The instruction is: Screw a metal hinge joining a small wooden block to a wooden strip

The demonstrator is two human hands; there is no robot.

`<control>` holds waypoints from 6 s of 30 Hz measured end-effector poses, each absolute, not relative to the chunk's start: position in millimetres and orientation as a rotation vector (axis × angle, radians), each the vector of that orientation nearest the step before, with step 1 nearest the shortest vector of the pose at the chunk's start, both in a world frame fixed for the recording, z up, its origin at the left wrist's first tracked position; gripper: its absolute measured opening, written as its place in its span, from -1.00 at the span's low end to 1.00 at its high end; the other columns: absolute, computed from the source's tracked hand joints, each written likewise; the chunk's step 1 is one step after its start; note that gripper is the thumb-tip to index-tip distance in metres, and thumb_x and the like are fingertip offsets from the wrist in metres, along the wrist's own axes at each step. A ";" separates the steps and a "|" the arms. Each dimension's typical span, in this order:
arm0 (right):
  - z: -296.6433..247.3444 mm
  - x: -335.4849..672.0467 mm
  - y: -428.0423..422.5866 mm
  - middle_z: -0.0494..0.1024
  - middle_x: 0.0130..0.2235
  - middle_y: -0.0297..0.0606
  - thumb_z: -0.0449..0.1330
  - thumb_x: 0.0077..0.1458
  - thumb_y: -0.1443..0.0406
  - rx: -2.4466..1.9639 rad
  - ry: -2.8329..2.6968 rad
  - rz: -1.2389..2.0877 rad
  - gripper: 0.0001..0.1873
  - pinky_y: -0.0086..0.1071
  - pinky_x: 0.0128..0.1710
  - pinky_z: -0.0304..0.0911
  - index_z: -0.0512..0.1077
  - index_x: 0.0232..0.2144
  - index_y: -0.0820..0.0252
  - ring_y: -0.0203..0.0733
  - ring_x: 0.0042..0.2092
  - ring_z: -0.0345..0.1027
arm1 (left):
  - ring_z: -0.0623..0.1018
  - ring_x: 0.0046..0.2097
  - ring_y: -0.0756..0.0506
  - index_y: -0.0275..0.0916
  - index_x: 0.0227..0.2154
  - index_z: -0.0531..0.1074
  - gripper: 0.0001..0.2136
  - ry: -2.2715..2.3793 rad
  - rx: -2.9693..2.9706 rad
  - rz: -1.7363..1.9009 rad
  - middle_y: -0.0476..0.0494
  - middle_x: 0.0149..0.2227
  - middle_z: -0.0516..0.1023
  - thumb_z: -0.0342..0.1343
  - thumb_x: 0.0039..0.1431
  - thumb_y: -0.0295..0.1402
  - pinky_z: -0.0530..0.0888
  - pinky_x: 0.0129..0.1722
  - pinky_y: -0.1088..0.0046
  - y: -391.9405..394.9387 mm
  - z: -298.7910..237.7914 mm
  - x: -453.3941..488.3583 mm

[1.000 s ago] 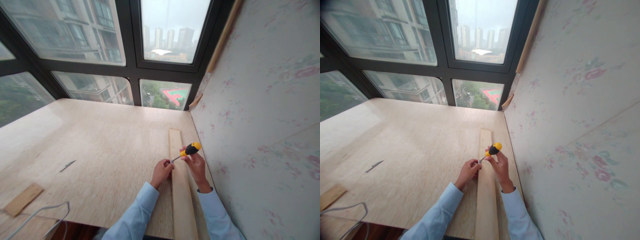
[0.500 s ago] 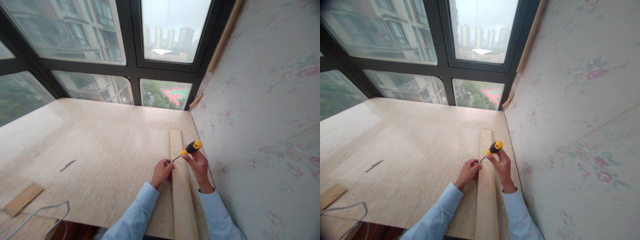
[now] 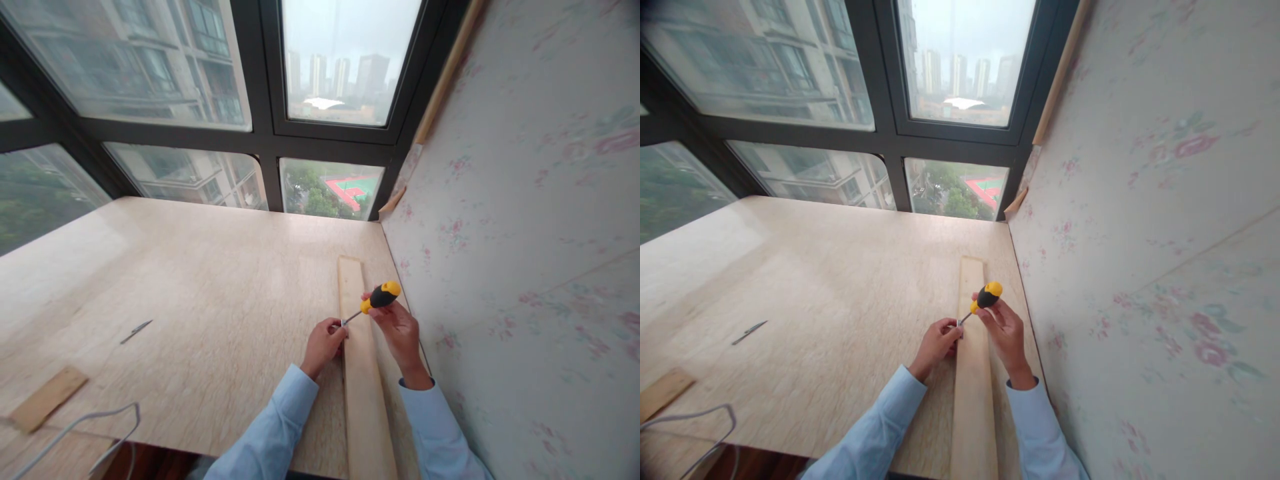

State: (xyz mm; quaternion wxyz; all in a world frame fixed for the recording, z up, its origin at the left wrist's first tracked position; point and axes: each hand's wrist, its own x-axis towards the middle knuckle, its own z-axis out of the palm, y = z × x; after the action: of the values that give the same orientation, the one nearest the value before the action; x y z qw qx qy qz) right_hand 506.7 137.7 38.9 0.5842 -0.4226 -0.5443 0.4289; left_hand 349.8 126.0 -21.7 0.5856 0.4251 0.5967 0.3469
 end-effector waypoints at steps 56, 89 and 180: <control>29.0 512.7 139.0 0.61 -0.10 -0.17 0.38 -0.04 0.17 -1.040 -1.278 0.927 -0.65 -0.06 0.08 0.32 0.52 -0.16 0.12 0.01 0.01 0.45 | 0.52 -0.47 -0.02 -0.32 -0.16 0.50 -0.74 1.413 1.000 0.817 -0.13 -0.39 0.57 0.10 0.10 -0.34 0.46 -0.57 0.57 123.4 -11.1 350.3; 19.7 516.8 140.0 0.60 -0.09 -0.13 0.38 -0.06 0.14 -1.131 -1.309 0.792 -0.63 -0.04 0.01 0.37 0.52 -0.18 0.14 0.03 -0.07 0.48 | 0.52 -0.48 -0.03 -0.28 -0.21 0.50 -0.73 1.496 1.023 0.806 -0.12 -0.38 0.58 0.02 0.15 -0.24 0.40 -0.60 0.58 123.6 -11.4 352.8; 30.6 514.6 135.6 0.62 -0.08 -0.15 0.24 0.11 0.09 -1.202 -1.548 0.686 -0.66 -0.09 0.00 0.36 0.53 -0.11 0.10 0.03 -0.05 0.49 | 0.54 -0.39 -0.07 -0.30 -0.25 0.56 -0.67 1.590 1.170 0.791 -0.15 -0.37 0.60 -0.03 0.18 -0.21 0.40 -0.46 0.54 124.9 -9.4 352.7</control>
State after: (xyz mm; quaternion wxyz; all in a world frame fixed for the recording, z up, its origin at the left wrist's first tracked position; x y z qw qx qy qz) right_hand 514.6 135.6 30.6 0.5077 -0.4985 -0.6424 0.2847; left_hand 352.7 124.9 -9.4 0.4860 0.4808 0.6534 0.3252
